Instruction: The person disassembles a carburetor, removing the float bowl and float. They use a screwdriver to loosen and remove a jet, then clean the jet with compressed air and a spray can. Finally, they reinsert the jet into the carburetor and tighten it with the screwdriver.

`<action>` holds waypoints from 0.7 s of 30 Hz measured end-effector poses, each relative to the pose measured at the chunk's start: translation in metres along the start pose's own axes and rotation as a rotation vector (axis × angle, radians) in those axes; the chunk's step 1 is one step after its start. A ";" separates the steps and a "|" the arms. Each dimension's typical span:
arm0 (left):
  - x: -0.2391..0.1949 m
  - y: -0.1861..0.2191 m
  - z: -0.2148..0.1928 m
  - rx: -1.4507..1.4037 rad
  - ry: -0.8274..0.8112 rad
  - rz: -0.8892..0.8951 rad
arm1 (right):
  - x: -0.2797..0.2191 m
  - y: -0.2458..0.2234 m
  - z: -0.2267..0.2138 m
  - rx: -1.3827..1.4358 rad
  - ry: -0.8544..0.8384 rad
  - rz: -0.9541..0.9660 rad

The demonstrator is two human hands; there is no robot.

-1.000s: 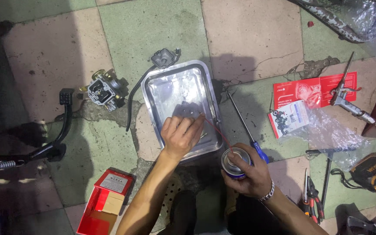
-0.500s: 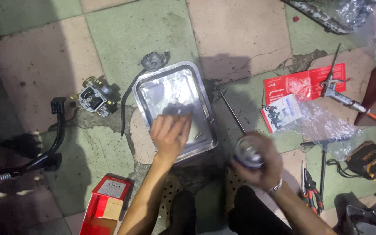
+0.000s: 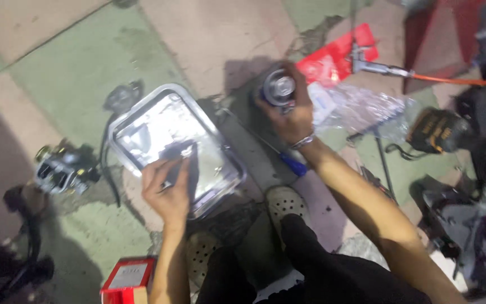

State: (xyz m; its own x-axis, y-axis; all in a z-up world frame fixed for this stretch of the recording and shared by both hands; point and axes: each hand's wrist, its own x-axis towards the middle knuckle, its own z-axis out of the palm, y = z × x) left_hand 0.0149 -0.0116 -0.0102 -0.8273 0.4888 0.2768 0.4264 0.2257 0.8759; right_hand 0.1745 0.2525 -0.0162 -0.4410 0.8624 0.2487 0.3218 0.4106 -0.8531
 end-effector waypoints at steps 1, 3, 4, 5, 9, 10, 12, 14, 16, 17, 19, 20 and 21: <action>-0.002 -0.003 0.001 0.015 -0.013 0.005 | -0.003 -0.005 -0.003 -0.005 -0.044 0.067; -0.007 -0.014 0.004 0.009 -0.037 0.005 | -0.022 -0.011 -0.032 -0.048 -0.063 0.023; -0.008 -0.020 0.005 0.022 -0.040 -0.002 | -0.032 -0.015 -0.044 -0.075 -0.105 -0.029; -0.007 -0.017 0.003 0.010 -0.058 0.006 | -0.052 -0.011 -0.067 -0.085 -0.087 -0.021; -0.002 0.016 0.000 0.053 -0.102 -0.021 | -0.139 0.026 -0.164 -0.405 -0.020 0.130; -0.001 0.029 0.000 0.062 -0.111 -0.056 | -0.163 0.041 -0.191 -0.508 0.006 0.160; -0.003 0.034 -0.001 0.101 -0.133 -0.058 | -0.204 0.065 -0.236 -0.657 -0.017 0.376; -0.001 0.024 0.002 0.139 -0.136 -0.054 | -0.223 0.082 -0.262 -0.792 -0.040 0.579; -0.008 0.004 0.002 0.075 -0.207 -0.027 | -0.230 0.087 -0.275 -0.823 -0.131 0.547; -0.006 0.008 0.004 0.076 -0.206 -0.023 | -0.209 0.085 -0.267 -0.820 -0.129 0.546; -0.002 0.018 0.008 0.061 -0.230 -0.009 | -0.165 0.081 -0.251 -0.824 -0.100 0.185; -0.003 0.022 0.010 0.062 -0.225 -0.002 | -0.132 0.087 -0.242 -0.820 -0.095 0.180; -0.003 0.025 0.011 0.075 -0.252 -0.033 | -0.099 0.092 -0.232 -0.821 -0.133 0.137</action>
State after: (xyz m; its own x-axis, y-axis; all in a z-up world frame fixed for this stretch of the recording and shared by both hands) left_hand 0.0322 0.0013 0.0066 -0.7282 0.6723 0.1333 0.4341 0.3020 0.8487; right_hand 0.4421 0.2741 -0.0125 -0.4319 0.8994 0.0676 0.8641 0.4341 -0.2548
